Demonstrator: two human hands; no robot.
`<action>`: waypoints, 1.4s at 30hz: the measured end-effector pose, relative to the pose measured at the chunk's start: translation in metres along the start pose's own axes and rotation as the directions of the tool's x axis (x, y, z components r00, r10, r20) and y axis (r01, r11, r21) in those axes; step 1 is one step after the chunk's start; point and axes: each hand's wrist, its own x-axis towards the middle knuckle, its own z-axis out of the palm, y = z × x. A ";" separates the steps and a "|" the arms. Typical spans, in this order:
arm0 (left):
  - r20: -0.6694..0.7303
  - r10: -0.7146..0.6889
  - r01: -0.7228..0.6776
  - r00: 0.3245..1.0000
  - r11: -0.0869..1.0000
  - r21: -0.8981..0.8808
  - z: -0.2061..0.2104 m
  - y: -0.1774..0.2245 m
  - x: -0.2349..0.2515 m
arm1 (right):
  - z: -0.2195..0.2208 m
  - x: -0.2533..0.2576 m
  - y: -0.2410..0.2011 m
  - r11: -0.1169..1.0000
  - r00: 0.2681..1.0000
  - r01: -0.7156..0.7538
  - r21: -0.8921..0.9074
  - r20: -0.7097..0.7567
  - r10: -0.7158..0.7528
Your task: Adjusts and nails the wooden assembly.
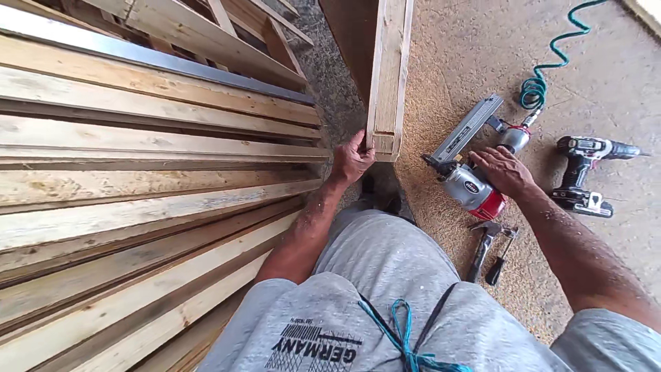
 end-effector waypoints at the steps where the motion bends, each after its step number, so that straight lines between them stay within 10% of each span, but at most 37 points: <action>1: -0.002 0.002 -0.002 1.000 1.000 -0.002 0.000 0.001 -0.001 | -0.002 0.001 -0.001 1.000 1.000 0.000 0.001 0.006 0.000; 7: 0.002 -0.005 0.005 1.000 0.999 -0.032 0.000 0.000 -0.005 | -0.010 -0.012 -0.010 0.966 0.967 -0.242 0.086 -0.065 0.248; 11: 0.035 -0.137 0.132 0.990 0.985 0.107 -0.003 -0.009 -0.019 | -0.031 -0.078 -0.067 0.532 0.566 -0.765 0.364 -0.016 0.824; 14: -0.015 -0.126 0.126 0.992 0.992 -0.005 0.002 -0.017 -0.031 | 0.002 -0.137 -0.126 0.189 0.266 -0.937 0.295 0.251 0.931; 16: -0.082 -0.090 0.086 0.993 0.995 -0.042 0.007 -0.014 -0.032 | 0.036 -0.168 -0.158 0.117 0.206 -0.963 0.242 0.381 0.901; 23: -0.187 -0.109 0.114 0.976 0.993 0.015 0.022 0.020 0.003 | 0.104 -0.204 -0.203 0.077 0.199 -0.930 0.360 0.317 0.927; 32: -0.076 -0.149 0.137 0.986 0.980 -0.146 0.012 0.016 0.016 | 0.080 -0.196 -0.206 0.052 0.196 -0.832 0.553 0.204 0.959; 37: -0.048 -0.172 0.164 0.984 0.977 -0.140 0.010 0.020 0.014 | -0.017 -0.142 -0.240 0.459 0.552 -0.446 0.768 -0.168 0.817; 42: 0.027 -0.176 0.178 0.984 0.971 -0.161 0.002 0.020 0.012 | -0.067 -0.029 -0.264 0.213 0.889 -0.165 0.963 0.052 0.454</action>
